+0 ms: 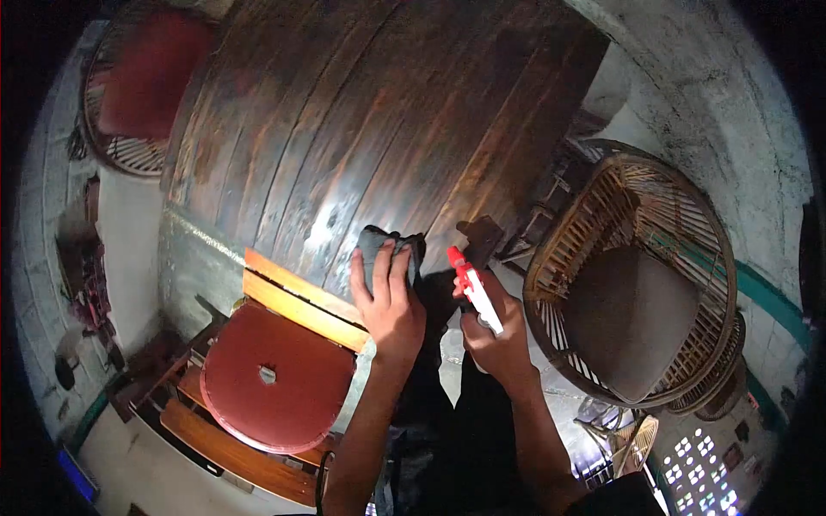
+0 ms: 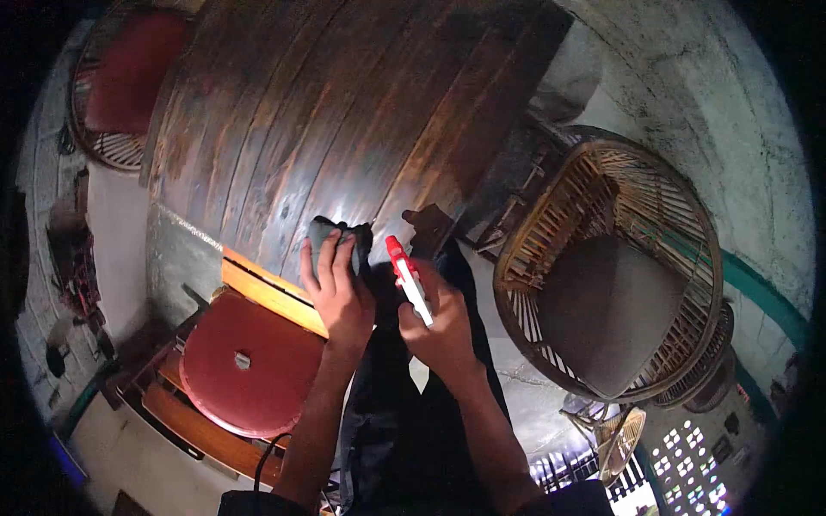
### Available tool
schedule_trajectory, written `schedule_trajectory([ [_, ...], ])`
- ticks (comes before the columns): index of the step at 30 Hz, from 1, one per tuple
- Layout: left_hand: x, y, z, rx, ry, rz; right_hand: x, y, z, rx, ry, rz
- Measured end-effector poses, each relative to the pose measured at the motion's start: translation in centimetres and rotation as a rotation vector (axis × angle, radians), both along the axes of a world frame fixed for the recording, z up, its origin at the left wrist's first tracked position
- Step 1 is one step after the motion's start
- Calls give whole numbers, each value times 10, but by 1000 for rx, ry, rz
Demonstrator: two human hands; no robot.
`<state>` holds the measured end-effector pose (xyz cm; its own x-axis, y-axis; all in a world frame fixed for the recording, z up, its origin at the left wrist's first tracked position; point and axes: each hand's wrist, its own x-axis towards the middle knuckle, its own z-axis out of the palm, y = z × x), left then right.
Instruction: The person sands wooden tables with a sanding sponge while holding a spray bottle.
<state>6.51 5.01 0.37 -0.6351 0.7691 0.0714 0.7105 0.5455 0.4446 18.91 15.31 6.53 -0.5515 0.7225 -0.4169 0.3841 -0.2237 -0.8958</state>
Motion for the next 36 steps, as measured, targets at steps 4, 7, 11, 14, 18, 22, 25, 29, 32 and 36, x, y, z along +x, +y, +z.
schedule_trajectory([
  [4, -8, 62, 5, -31, -23, -24, -8, 66, -3, 87, -54, 0],
  [7, -18, 133, 2, -19, -9, -40, -14, 128, -4, 5, -96, -20],
  [11, -32, 248, -7, 69, 44, -86, -21, 210, -22, 52, -38, -94],
  [14, -43, 325, -6, 67, 65, -106, -30, 263, -40, 197, 79, -231],
  [18, -55, 400, -7, 192, 79, -202, -41, 329, -28, 152, -47, -229],
  [22, -57, 421, -20, 258, 146, -217, -36, 339, -37, 201, 46, -229],
  [25, -60, 398, -23, 279, 156, -204, -38, 316, -26, 184, -25, -181],
  [29, -61, 313, -7, 244, 40, -171, -40, 247, -14, 85, -44, -167],
  [32, -58, 223, 4, 166, -61, -87, -43, 191, -4, 50, -90, -60],
  [36, -47, 101, 16, 24, -147, 123, -45, 110, 4, -84, -93, 182],
])
